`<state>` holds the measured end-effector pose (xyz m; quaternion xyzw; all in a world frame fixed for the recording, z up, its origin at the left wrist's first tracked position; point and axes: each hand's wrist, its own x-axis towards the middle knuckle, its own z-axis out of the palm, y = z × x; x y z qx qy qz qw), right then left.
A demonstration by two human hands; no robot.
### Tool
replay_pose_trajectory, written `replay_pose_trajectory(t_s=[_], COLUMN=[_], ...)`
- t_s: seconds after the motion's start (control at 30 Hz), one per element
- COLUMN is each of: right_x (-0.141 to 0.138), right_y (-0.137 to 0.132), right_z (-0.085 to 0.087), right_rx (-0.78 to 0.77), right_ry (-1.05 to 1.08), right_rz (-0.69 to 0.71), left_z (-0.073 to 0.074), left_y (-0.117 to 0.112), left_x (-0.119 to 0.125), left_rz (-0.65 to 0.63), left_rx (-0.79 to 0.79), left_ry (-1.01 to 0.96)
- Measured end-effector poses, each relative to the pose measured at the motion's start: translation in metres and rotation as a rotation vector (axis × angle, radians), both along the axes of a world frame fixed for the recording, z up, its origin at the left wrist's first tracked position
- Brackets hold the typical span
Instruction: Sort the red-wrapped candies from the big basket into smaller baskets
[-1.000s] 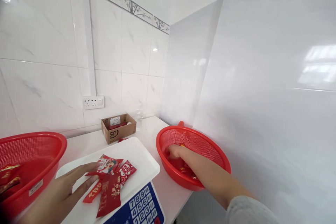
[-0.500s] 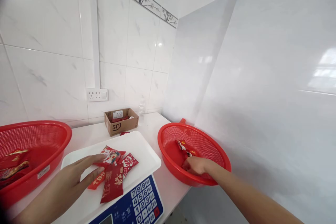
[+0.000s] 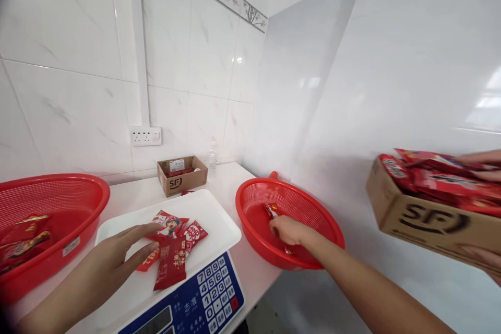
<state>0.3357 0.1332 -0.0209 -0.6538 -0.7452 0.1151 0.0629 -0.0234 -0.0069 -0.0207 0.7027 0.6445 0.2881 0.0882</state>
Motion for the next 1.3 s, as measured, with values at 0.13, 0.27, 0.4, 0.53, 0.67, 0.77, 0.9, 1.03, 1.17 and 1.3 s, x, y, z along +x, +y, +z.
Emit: replay_pose_trajectory(t_s=[0.13,0.27,0.4,0.53,0.67,0.77,0.9,1.03,1.17,1.3], right_x=[-0.033,-0.092,-0.149,-0.177,-0.181,-0.178,-0.173,-0.169,-0.171,-0.178], right_y=[-0.004,-0.017,-0.026,-0.018,-0.009,-0.006,-0.002,-0.004,-0.020,-0.035], right_z=[0.029,0.045,0.036,0.020,0.010,0.003,-0.003,0.000,0.001,-0.008], right_rx=[0.123,0.154,0.099,0.086,0.137,0.139,0.110,0.114,0.064,0.045], right_ry=[0.104,0.308,0.385,0.363,0.353,0.309,0.243,0.272,0.287,0.194], right_rz=[0.239,0.506,0.721,0.788,0.815,0.866,0.869,0.828,0.859,0.895], left_z=[0.006,0.008,0.003,-0.002,-0.003,-0.004,-0.003,-0.001,-0.005,-0.010], left_y=[-0.003,-0.003,-0.002,-0.003,-0.003,-0.003,-0.002,-0.001,-0.001,-0.001], left_x=[0.003,0.005,0.003,-0.001,-0.003,-0.004,-0.004,-0.002,-0.002,-0.003], left_rz=[0.016,-0.001,-0.097,-0.128,-0.119,-0.132,-0.154,-0.148,-0.142,-0.161], left_rx=[-0.013,-0.023,-0.016,-0.110,-0.168,-0.195,-0.218,-0.244,-0.252,-0.208], left_ry=[-0.005,0.013,0.082,0.143,0.177,0.198,0.212,0.229,0.220,0.197])
